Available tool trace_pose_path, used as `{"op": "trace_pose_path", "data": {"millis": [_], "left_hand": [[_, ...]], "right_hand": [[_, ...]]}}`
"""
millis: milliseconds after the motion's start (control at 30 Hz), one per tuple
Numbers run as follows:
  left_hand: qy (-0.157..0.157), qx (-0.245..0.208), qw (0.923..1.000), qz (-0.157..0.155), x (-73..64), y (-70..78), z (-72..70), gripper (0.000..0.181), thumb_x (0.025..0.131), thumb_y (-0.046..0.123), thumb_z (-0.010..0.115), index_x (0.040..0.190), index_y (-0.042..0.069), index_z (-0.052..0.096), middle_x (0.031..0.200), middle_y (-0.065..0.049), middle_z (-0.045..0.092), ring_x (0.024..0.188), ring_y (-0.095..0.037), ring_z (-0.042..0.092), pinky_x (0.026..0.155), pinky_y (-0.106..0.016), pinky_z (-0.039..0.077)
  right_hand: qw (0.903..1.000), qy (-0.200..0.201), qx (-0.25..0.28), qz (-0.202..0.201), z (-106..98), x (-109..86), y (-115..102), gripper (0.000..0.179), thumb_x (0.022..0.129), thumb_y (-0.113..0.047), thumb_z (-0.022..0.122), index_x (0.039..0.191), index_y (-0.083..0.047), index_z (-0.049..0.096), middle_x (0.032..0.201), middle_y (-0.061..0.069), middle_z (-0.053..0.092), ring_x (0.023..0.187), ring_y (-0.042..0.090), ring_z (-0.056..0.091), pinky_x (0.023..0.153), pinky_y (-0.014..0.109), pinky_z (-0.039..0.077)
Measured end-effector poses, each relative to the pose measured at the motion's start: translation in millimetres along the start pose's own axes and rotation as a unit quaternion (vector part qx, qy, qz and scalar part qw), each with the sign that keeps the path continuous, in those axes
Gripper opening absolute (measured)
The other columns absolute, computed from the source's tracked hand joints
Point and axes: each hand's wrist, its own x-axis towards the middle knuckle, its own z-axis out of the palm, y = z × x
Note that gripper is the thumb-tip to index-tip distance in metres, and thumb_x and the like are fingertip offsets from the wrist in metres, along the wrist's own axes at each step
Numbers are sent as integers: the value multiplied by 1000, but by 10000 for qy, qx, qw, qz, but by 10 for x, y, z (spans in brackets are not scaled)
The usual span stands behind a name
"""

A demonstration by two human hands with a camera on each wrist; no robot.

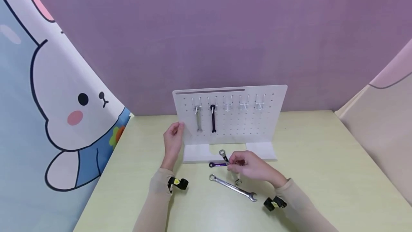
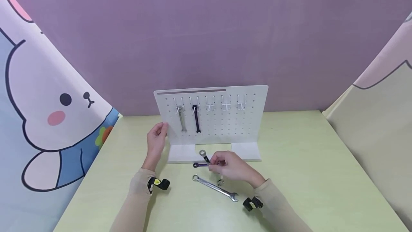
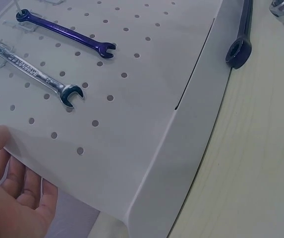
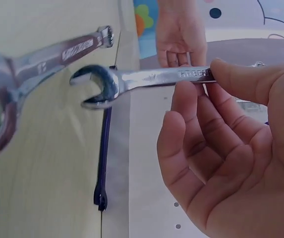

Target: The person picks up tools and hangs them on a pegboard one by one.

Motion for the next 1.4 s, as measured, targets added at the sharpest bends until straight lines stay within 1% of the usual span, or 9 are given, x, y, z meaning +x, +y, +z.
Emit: {"op": "trace_pose_path", "data": {"millis": [67, 133, 300, 467, 700, 967, 1133, 1233, 1400], "left_hand": [[7, 19, 10000, 14, -4, 1, 4, 35, 108, 27, 66, 123, -3, 72, 121, -22, 75, 95, -2, 64, 83, -13, 51], [24, 23, 10000, 29, -2, 0, 9, 34, 108, 26, 66, 124, -3, 72, 121, -23, 75, 95, -2, 64, 83, -12, 51], [44, -3, 10000, 35, -6, 7, 12, 32, 108, 24, 66, 124, -4, 72, 121, -24, 75, 95, -2, 65, 84, -12, 51], [4, 18, 10000, 15, -12, 5, 9, 33, 109, 25, 65, 124, -4, 72, 122, -24, 75, 95, -2, 65, 84, -12, 51], [6, 62, 10000, -47, -8, 10, 6, 33, 109, 26, 65, 126, -2, 72, 124, -24, 75, 98, -5, 65, 84, -12, 51], [6, 72, 10000, -17, 1, 7, 7, 33, 109, 25, 65, 125, -3, 72, 124, -24, 74, 98, -6, 65, 84, -12, 51], [35, 80, 10000, 0, -4, 8, 14, 32, 108, 23, 65, 125, -3, 72, 122, -24, 75, 97, -6, 65, 83, -12, 51], [71, 8, 10000, 25, 3, 2, 20, 31, 108, 23, 66, 123, -4, 73, 119, -22, 76, 95, -4, 65, 82, -13, 51], [103, -101, 9999, 26, 18, -11, 27, 30, 108, 22, 66, 121, -4, 73, 115, -20, 76, 92, -2, 64, 81, -14, 51]], "right_hand": [[9999, -17, 126, -45, -1, 7, -4, 10, 103, -20, 69, 101, -10, 71, 90, 15, 73, 79, 20, 66, 72, 24, 54], [9997, -30, 229, -69, -2, 18, -10, 10, 104, -18, 69, 102, -9, 71, 90, 12, 73, 79, 23, 66, 70, 23, 54], [9991, -24, 418, -6, -10, 50, -53, 10, 104, -18, 69, 102, -8, 71, 89, 6, 73, 76, 29, 65, 66, 23, 52], [9987, 58, 502, 44, -10, 68, -73, 10, 103, -18, 70, 101, -8, 71, 89, 7, 73, 76, 30, 65, 67, 25, 53], [9988, 181, 455, 67, -19, 73, -78, 10, 103, -18, 70, 100, -9, 72, 89, 6, 71, 78, 31, 65, 70, 26, 55], [9985, 286, 462, 106, -36, 102, -104, 12, 103, -20, 70, 102, -9, 72, 91, 8, 71, 82, 31, 65, 71, 26, 55], [9977, 493, 397, 246, -53, 130, -146, 12, 103, -22, 70, 102, -10, 73, 93, 4, 72, 88, 29, 67, 78, 28, 56], [9967, 653, 340, 344, -60, 150, -155, 12, 103, -23, 70, 101, -11, 74, 92, 3, 73, 89, 24, 68, 81, 29, 55], [9948, 846, 419, 377, -71, 171, -162, 14, 102, -21, 71, 102, -8, 74, 90, 4, 72, 84, 17, 66, 78, 28, 55]]}}
